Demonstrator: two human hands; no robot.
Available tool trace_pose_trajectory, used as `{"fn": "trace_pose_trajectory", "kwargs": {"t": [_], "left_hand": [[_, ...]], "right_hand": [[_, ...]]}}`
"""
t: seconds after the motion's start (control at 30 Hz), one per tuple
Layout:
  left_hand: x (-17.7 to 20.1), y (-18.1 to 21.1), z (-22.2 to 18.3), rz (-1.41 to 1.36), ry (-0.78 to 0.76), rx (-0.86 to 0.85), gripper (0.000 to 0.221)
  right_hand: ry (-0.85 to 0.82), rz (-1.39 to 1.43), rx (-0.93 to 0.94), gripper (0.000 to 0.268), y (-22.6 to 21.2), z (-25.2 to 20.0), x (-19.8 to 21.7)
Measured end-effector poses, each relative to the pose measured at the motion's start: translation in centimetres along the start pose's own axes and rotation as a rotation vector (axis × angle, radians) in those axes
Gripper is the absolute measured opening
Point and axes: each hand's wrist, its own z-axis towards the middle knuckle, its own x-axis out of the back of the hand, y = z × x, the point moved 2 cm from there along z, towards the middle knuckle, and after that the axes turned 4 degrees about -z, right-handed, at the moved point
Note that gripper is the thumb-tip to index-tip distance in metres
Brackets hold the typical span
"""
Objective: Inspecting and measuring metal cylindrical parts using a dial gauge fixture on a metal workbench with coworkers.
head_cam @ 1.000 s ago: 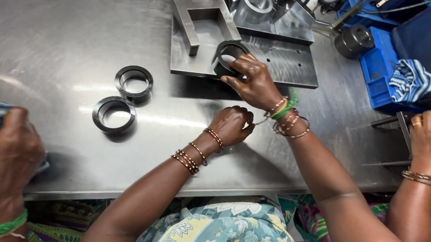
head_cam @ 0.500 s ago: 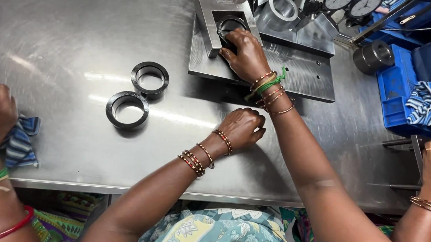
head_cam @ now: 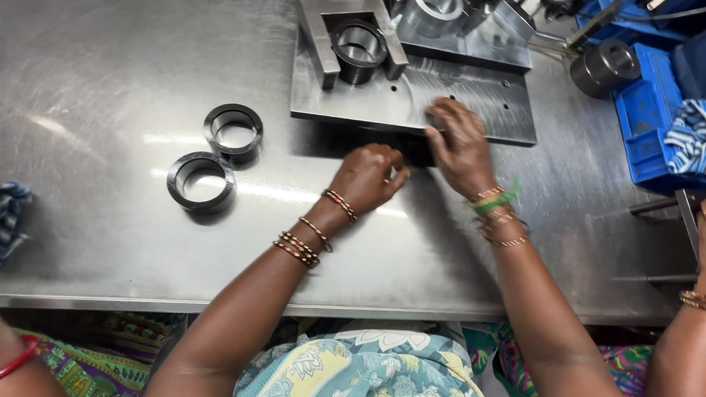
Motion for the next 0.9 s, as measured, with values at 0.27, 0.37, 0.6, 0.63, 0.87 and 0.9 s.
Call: {"fn": "trace_pose_trajectory", "kwargs": {"t": [0.27,0.37,0.6,0.63,0.87,0.9], "left_hand": [[4.6,0.7,3.8,0.338,0.279,-0.079,0.022],[5.0,-0.6,7.6,0.567,0.298,0.002,0.033],[3.5,-4.9,10.8,0.82,0.307,0.138,0.073],[3.6,-4.8,10.9,0.74,0.264,0.212,0.071],[2.3,-4.1,7.3,0.693,0.185,0.239,0.046],[2.1,-3.0,5.7,0.69,0.274,0.106,0.044]], "right_hand": [[0.35,0.123,-0.333,0.02,8.9,-11.7,4.3],[0.381,-0.064,-0.457,0.004,10.2,-12.9,4.6],[0.479,-0.004,-0.45,0.003,10.0,-13.4,4.4],[0.465,0.041,-0.504,0.004,10.1,-13.5,4.5],[0.423,0.134,-0.518,0.004,10.8,-14.3,4.4],[0.419,0.149,-0.525,0.004,10.4,-14.1,4.4]]}}
